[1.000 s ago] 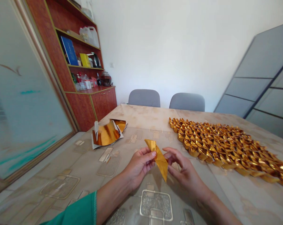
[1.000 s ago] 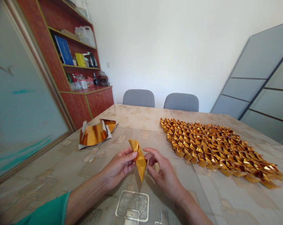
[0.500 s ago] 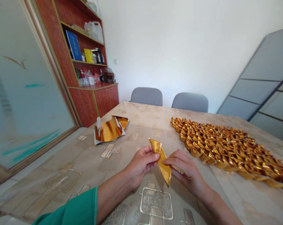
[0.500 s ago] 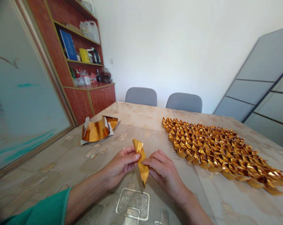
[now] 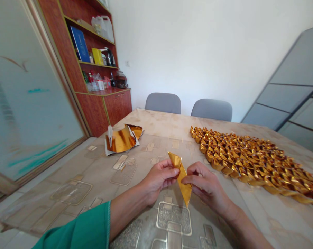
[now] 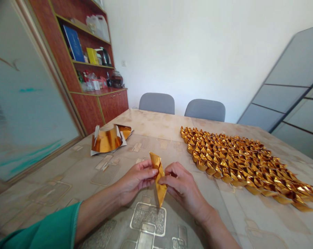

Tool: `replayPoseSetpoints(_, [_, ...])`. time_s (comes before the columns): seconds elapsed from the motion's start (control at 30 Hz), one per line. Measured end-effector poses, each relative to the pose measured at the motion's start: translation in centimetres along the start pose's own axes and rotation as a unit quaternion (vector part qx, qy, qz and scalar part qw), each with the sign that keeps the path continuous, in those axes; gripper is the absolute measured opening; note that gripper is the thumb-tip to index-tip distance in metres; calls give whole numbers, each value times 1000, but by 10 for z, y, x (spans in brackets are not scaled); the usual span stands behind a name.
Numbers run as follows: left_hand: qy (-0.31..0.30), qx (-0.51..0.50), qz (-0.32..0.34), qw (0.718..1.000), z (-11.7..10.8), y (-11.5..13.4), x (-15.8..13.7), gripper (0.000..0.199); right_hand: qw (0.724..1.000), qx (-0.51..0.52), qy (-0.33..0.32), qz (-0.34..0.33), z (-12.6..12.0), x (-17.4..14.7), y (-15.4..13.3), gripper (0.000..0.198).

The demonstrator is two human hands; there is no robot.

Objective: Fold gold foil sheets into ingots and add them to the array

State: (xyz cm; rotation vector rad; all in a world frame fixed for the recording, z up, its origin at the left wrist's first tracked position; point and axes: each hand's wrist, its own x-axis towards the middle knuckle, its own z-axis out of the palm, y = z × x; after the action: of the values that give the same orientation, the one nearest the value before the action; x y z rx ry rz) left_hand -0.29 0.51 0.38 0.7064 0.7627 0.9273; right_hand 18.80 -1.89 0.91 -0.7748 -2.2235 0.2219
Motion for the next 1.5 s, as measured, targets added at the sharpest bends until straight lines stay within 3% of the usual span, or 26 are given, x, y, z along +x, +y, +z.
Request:
replayPoseSetpoints(0.17, [27,9,-7,1000,0,-3,0,31,997,-71,13,-32,-1,0,-1,22])
replayPoseSetpoints(0.37, [8,-18,-14,1000,2,-5,-1,34,994,-97,0,-45,0,1,-1,15])
replayPoseSetpoints(0.53, [34,-26,-2,999,3,-2,-1,30,989,-131,-51,-39,-2,0,1,37])
replayPoseSetpoints(0.77, [0,-72,-5,997,-2,2,3,29,993,-94,-69,8,-2,-3,6,60])
replayPoseSetpoints(0.87, [-28,-99,-21,995,-3,1,2,29,996,-60,-63,10,1,-1,2,54])
replayPoseSetpoints(0.93, [-39,-105,-31,993,-3,1,1,30,997,-58,-41,9,3,0,-1,40])
replayPoseSetpoints(1.07, [-41,-93,-38,994,-2,0,-1,34,992,-122,7,-34,2,0,0,16])
replayPoseSetpoints(1.27, [9,-56,-34,998,-2,-5,-1,34,980,-177,-14,-87,-5,-1,0,21])
replayPoseSetpoints(1.5, [44,-29,4,999,0,-2,-1,35,984,-153,-69,-67,1,0,0,25])
